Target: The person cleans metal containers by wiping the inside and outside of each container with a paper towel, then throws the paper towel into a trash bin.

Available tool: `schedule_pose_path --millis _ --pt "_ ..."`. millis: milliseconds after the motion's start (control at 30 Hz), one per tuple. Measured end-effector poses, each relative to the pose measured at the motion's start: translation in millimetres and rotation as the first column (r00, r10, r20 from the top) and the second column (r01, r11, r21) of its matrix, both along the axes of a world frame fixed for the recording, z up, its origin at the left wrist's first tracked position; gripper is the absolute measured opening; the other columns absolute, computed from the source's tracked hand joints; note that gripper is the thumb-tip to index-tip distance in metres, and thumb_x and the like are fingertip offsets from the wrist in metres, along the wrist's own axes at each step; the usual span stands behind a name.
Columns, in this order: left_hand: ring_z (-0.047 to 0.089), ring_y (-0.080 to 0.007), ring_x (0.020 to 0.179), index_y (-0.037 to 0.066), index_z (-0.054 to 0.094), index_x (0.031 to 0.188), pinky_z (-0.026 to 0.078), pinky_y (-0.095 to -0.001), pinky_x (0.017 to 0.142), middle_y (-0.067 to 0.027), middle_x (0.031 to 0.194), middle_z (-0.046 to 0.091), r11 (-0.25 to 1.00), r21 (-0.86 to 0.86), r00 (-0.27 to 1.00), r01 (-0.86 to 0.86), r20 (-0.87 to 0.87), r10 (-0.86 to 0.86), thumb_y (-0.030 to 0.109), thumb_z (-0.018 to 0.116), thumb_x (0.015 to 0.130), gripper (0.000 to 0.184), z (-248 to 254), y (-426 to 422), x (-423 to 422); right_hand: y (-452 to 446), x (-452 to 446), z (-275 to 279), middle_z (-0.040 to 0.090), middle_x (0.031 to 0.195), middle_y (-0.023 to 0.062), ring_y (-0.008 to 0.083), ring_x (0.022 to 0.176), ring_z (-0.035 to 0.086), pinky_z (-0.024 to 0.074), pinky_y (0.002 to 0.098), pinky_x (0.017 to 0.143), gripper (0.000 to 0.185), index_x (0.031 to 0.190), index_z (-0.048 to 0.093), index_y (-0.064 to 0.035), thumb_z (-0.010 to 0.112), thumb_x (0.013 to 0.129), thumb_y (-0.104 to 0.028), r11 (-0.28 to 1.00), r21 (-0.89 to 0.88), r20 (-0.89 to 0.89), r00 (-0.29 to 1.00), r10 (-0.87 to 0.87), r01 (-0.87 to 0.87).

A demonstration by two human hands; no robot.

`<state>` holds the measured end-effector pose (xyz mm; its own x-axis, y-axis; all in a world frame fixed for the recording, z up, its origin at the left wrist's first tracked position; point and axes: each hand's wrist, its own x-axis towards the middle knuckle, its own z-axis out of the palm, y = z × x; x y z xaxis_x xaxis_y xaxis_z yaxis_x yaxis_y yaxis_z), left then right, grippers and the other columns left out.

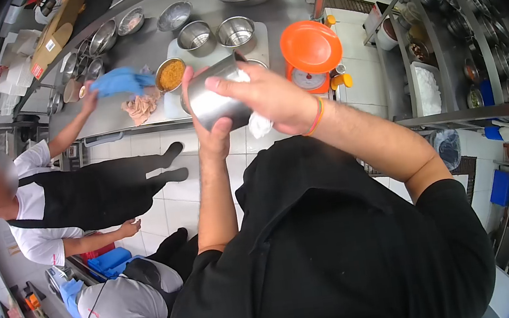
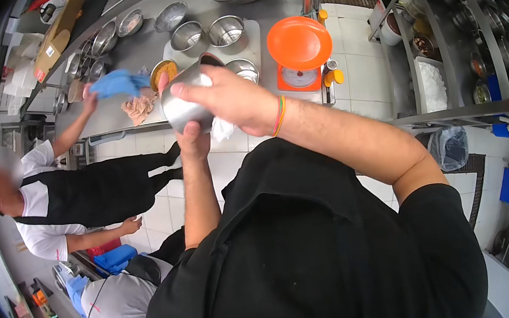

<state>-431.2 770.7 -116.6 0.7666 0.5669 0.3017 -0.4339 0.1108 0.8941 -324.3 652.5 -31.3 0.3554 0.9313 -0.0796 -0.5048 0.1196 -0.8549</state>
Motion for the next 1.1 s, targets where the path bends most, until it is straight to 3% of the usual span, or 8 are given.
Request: schedule_pose_path --millis 167,367,433,633,833,967,1000,1100 --pt "0.052 -0.0285 0.136 0.002 0.021 0.160 0.045 -0.0439 0.114 -0.0160 0.146 0.051 0.975 -0.186 0.991 0.118 0.086 -0.103 0.061 0.079 0.077 0.118 30 -1 -13 -11 1 -1 0.071 0.110 0.0153 0.0283 0.107 0.069 0.0505 0.0412 0.097 0.048 0.127 0.061 -0.0024 0.072 0.094 -0.035 0.941 -0.126 0.901 0.362 0.241 -0.313" --pt "0.058 -0.0310 0.130 0.001 0.046 0.149 0.047 -0.0473 0.111 -0.0179 0.145 0.056 0.772 -0.565 0.955 0.292 0.209 -0.209 0.070 0.051 0.094 0.088 5 26 -27 -13 23 53 0.068 0.095 0.0100 0.0263 0.101 0.067 0.0485 0.0419 0.095 0.020 0.101 0.069 -0.0039 0.071 0.084 -0.013 0.837 -0.458 0.788 -0.573 0.226 -0.300" --pt "0.058 -0.0316 0.130 0.002 0.048 0.148 0.048 -0.0483 0.109 -0.0173 0.145 0.057 0.503 -0.667 0.835 0.549 0.459 -0.303 0.067 0.046 0.098 0.082 14 29 -26 -23 26 70 0.068 0.094 0.0097 0.0251 0.101 0.067 0.0502 0.0392 0.093 0.015 0.096 0.070 -0.0038 0.068 0.081 -0.007 0.833 -0.478 0.775 -0.580 0.250 -0.280" --pt "0.059 -0.0332 0.130 0.004 0.050 0.146 0.051 -0.0493 0.107 -0.0164 0.143 0.059 0.563 -0.647 0.858 0.514 0.395 -0.329 0.060 0.039 0.104 0.071 4 33 -28 -24 28 61 0.069 0.108 0.0137 0.0293 0.110 0.066 0.0534 0.0410 0.095 0.041 0.118 0.065 0.0028 0.067 0.078 -0.001 0.918 -0.175 0.909 -0.417 0.011 -0.357" --pt "0.063 -0.0337 0.124 0.004 0.052 0.145 0.054 -0.0479 0.104 -0.0177 0.139 0.062 0.623 -0.666 0.908 0.410 0.233 -0.348 0.060 0.039 0.104 0.071 -8 30 -30 -8 43 42 0.067 0.127 0.0168 0.0341 0.120 0.063 0.0550 0.0438 0.096 0.053 0.127 0.061 0.0017 0.060 0.075 0.011 0.741 -0.307 0.905 0.056 0.421 -0.597" --pt "0.061 -0.0337 0.129 0.005 0.048 0.148 0.053 -0.0502 0.107 -0.0180 0.141 0.060 0.382 -0.562 0.659 0.734 0.453 -0.600 0.064 0.041 0.103 0.075 -4 22 -17 -4 42 15 0.066 0.129 0.0084 0.0290 0.119 0.064 0.0558 0.0445 0.092 0.040 0.125 0.064 -0.0029 0.064 0.085 -0.003 0.867 0.100 0.957 -0.190 -0.217 -0.488" --pt "0.066 -0.0360 0.120 0.007 0.047 0.149 0.059 -0.0560 0.094 -0.0187 0.139 0.060 0.473 -0.747 0.858 0.466 0.252 -0.447 0.064 0.042 0.102 0.074 -5 15 -19 2 44 10 0.068 0.120 0.0032 0.0241 0.111 0.066 0.0570 0.0412 0.087 0.033 0.119 0.067 -0.0072 0.064 0.087 -0.014 0.816 0.191 0.824 -0.362 -0.435 -0.545" --pt "0.067 -0.0385 0.116 0.011 0.047 0.149 0.063 -0.0592 0.078 -0.0190 0.137 0.060 0.523 -0.776 0.899 0.351 0.124 -0.420 0.064 0.042 0.102 0.071 -1 -5 -14 9 55 0 0.066 0.110 0.0011 0.0215 0.102 0.066 0.0576 0.0367 0.085 0.027 0.112 0.069 -0.0097 0.065 0.087 -0.016 0.813 -0.064 0.741 -0.573 -0.350 -0.579"
